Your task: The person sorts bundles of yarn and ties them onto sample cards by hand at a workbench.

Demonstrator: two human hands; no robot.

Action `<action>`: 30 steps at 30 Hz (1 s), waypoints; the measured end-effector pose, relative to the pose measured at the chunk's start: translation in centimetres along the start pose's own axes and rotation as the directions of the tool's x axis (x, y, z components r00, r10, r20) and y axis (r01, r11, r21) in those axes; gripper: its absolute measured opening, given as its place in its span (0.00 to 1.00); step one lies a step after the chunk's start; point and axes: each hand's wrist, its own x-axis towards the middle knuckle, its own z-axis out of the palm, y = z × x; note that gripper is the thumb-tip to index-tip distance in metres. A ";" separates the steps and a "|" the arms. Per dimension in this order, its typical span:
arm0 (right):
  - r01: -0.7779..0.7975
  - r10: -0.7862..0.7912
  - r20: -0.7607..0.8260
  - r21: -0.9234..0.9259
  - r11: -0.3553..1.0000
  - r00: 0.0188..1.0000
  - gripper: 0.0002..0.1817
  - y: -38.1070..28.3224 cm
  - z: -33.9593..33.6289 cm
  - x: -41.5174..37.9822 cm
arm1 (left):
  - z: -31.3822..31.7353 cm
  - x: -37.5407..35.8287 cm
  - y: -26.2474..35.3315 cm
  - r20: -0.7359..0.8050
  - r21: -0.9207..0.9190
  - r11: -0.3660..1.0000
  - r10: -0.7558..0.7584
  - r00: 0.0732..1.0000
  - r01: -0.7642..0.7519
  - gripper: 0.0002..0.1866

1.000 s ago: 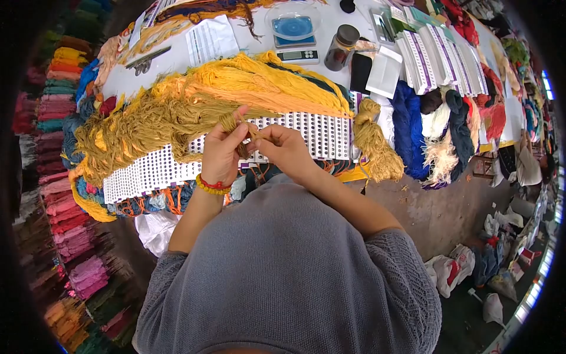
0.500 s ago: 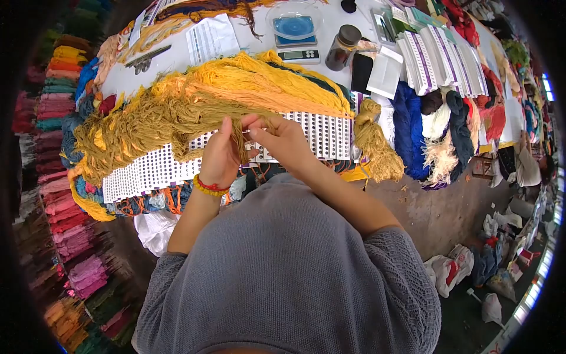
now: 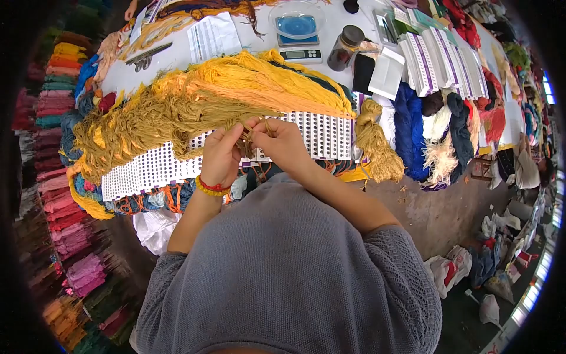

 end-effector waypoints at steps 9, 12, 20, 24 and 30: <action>0.044 -0.044 -0.020 0.011 0.999 0.999 0.05 0.5 0.2 -0.2 | -0.9 0.5 -1.3 -0.045 0.153 0.976 0.161 0.986 -0.152 0.09; 0.052 -0.051 0.004 -0.043 0.998 0.999 0.05 0.6 0.1 -0.2 | -1.5 0.5 -2.0 0.027 0.526 0.793 0.344 0.938 -0.306 0.08; 0.049 -0.048 -0.010 0.018 0.999 0.999 0.06 0.1 0.5 -0.4 | -0.5 0.1 -1.1 -0.016 0.266 0.931 0.264 0.964 -0.251 0.07; 0.080 -0.080 -0.018 -0.013 0.997 0.997 0.07 0.9 0.6 -0.1 | -1.1 0.1 -1.2 0.004 0.256 0.949 0.190 0.982 -0.184 0.09; 0.042 -0.041 -0.059 0.023 0.999 0.997 0.05 0.0 0.9 -0.5 | -1.4 0.2 -1.5 0.015 0.234 0.949 0.211 0.977 -0.209 0.10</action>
